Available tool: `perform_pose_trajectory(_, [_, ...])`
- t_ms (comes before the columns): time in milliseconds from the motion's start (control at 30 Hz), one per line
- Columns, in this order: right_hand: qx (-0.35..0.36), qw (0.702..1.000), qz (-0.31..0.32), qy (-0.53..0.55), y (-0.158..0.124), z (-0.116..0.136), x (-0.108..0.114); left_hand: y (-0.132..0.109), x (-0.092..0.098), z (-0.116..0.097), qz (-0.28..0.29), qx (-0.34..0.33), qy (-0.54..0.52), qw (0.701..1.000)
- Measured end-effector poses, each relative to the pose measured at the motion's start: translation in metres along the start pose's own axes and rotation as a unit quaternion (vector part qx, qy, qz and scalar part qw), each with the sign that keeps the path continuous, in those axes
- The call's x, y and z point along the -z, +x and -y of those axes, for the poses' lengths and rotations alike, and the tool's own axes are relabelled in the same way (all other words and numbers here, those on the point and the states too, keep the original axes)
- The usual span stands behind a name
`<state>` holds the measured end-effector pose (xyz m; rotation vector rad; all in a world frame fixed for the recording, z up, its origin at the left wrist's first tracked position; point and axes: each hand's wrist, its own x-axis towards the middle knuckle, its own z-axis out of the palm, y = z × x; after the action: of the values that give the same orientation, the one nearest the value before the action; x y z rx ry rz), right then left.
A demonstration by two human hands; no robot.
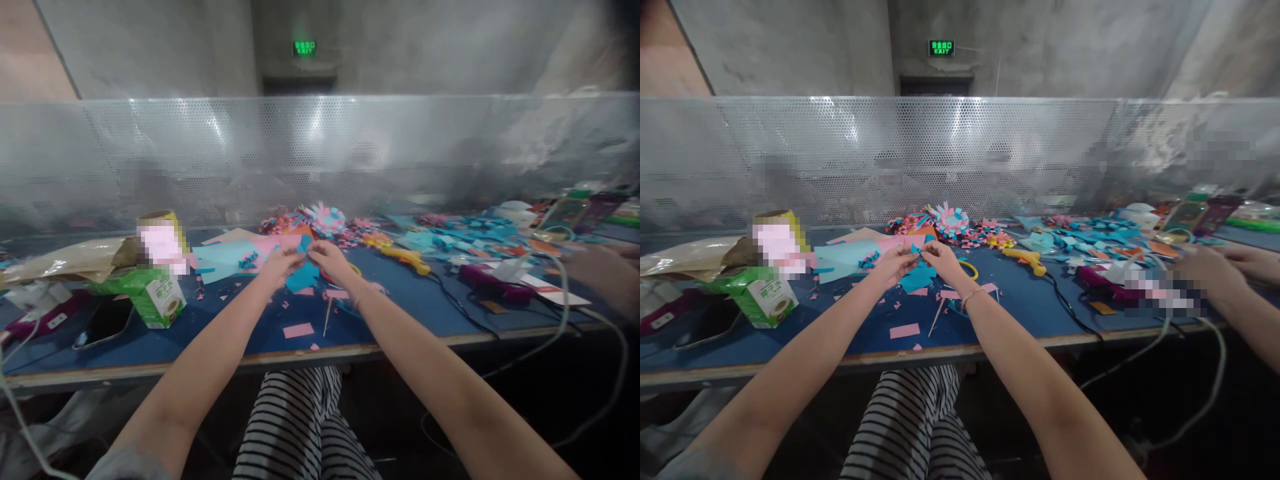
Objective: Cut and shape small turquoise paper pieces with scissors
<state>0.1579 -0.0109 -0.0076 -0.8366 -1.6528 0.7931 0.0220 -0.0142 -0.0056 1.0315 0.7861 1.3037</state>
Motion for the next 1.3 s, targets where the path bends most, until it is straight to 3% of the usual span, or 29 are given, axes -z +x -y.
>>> perform_pose_trajectory(300, [0.015,0.999,0.002,0.048,0.000,-0.006,-0.001,-0.004,-0.006,-0.003,-0.018,0.008,-0.051,0.998])
perform_pose_trajectory(700, [0.095,0.991,-0.050,-0.082,-0.002,-0.004,0.002,-0.003,-0.006,-0.004,-0.030,0.012,-0.085,0.996])
perform_pose_trajectory(833, [0.180,0.970,-0.058,-0.151,-0.002,-0.007,0.004,-0.003,-0.006,-0.005,-0.036,0.010,-0.091,0.995])
perform_pose_trajectory(1033, [0.306,0.915,-0.056,-0.257,-0.003,-0.011,0.003,0.000,-0.003,-0.004,-0.049,0.011,-0.101,0.994])
perform_pose_trajectory(1300, [0.344,0.873,-0.017,-0.345,-0.005,-0.010,0.001,0.001,0.000,-0.005,-0.072,0.013,-0.090,0.993])
